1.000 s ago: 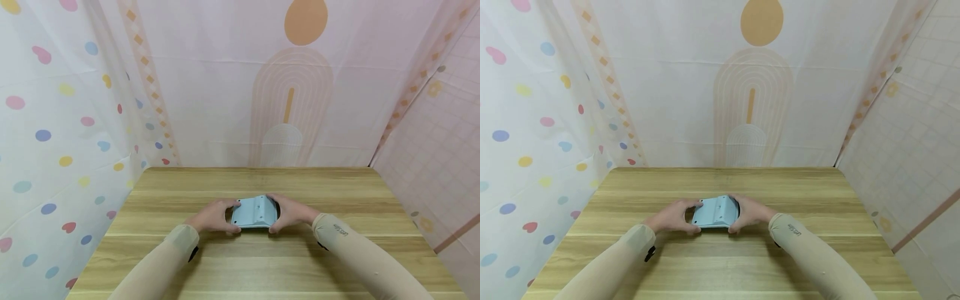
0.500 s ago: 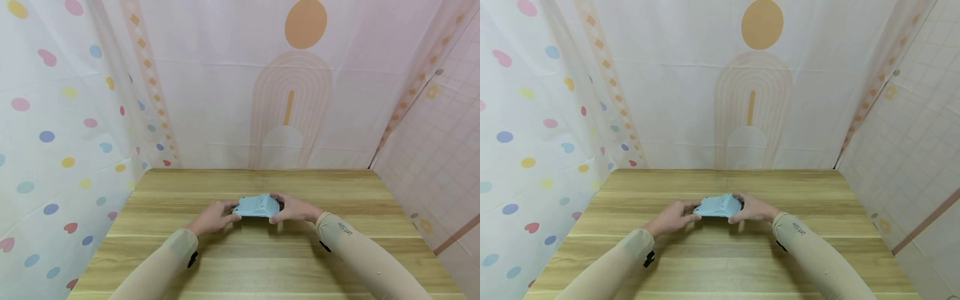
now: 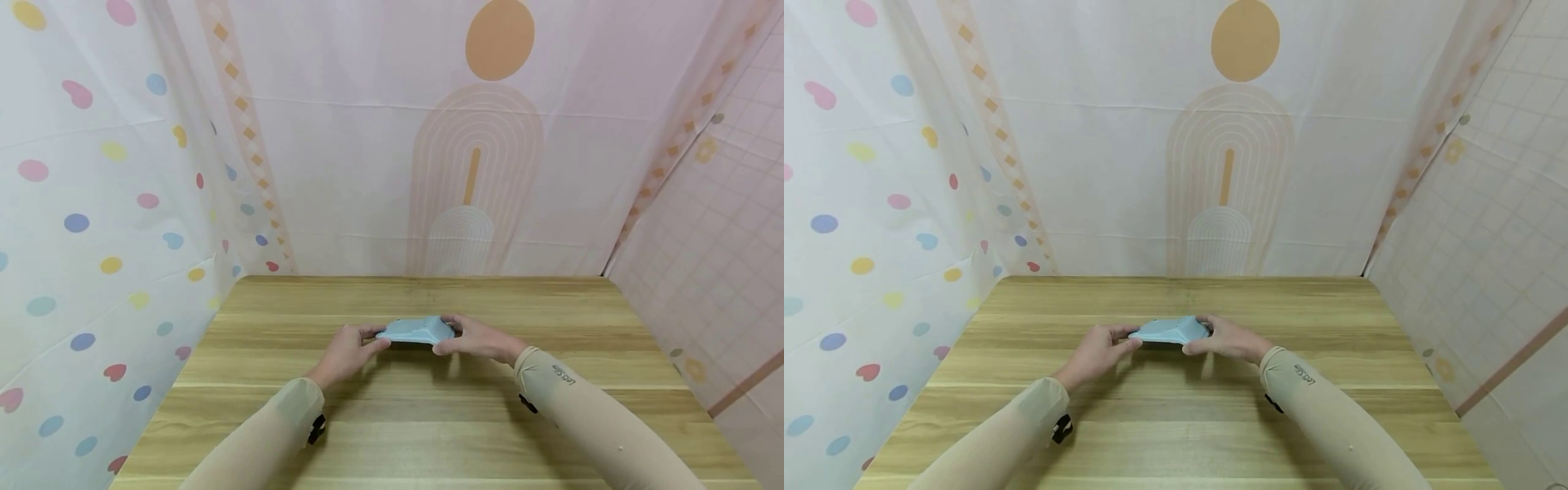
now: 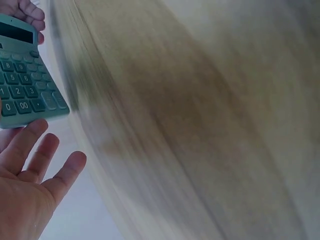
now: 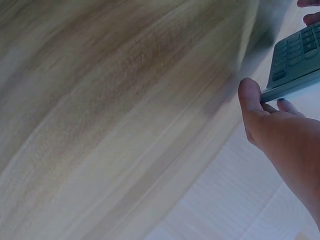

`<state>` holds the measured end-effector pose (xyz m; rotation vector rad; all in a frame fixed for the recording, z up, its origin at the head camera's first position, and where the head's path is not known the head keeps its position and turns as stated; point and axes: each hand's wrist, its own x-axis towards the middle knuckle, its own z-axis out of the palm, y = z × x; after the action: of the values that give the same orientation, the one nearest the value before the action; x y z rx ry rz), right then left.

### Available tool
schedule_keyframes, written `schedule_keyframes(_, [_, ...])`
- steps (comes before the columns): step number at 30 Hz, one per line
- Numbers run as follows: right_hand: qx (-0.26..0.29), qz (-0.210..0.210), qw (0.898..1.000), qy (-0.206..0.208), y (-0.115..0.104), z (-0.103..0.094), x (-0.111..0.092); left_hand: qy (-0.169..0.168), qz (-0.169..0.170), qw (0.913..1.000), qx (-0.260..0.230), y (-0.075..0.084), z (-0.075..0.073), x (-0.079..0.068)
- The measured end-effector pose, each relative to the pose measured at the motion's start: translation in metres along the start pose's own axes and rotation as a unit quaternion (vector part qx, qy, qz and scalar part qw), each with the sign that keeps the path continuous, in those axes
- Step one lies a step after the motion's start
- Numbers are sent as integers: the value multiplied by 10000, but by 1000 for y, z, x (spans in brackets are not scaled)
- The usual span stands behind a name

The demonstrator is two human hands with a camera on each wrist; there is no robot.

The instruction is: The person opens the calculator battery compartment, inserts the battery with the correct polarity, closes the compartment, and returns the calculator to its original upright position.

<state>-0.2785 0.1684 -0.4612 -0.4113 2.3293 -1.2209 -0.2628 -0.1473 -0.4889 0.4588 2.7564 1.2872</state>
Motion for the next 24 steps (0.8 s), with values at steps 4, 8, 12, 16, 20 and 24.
schedule_keyframes(4, [107,-56,9999,-81,-2,-2,-1,39,4,10000,-29,-1,0,0])
schedule_keyframes(8, [280,-176,9992,-245,-3,-5,-2,50,-102,9998,-144,-1,-1,1])
schedule_keyframes(12, [368,-283,9982,-368,-3,-8,-3,16,-275,9991,-336,0,-3,0])
schedule_keyframes(16, [472,-436,9970,-428,-5,-10,-4,-13,-446,9977,-519,3,-6,1])
schedule_keyframes(20, [547,-573,9961,-379,-5,-11,-5,34,-590,9957,-709,6,-10,2])
schedule_keyframes(24, [489,-698,9963,-151,-5,-12,-5,62,-769,9936,-822,9,-15,3])
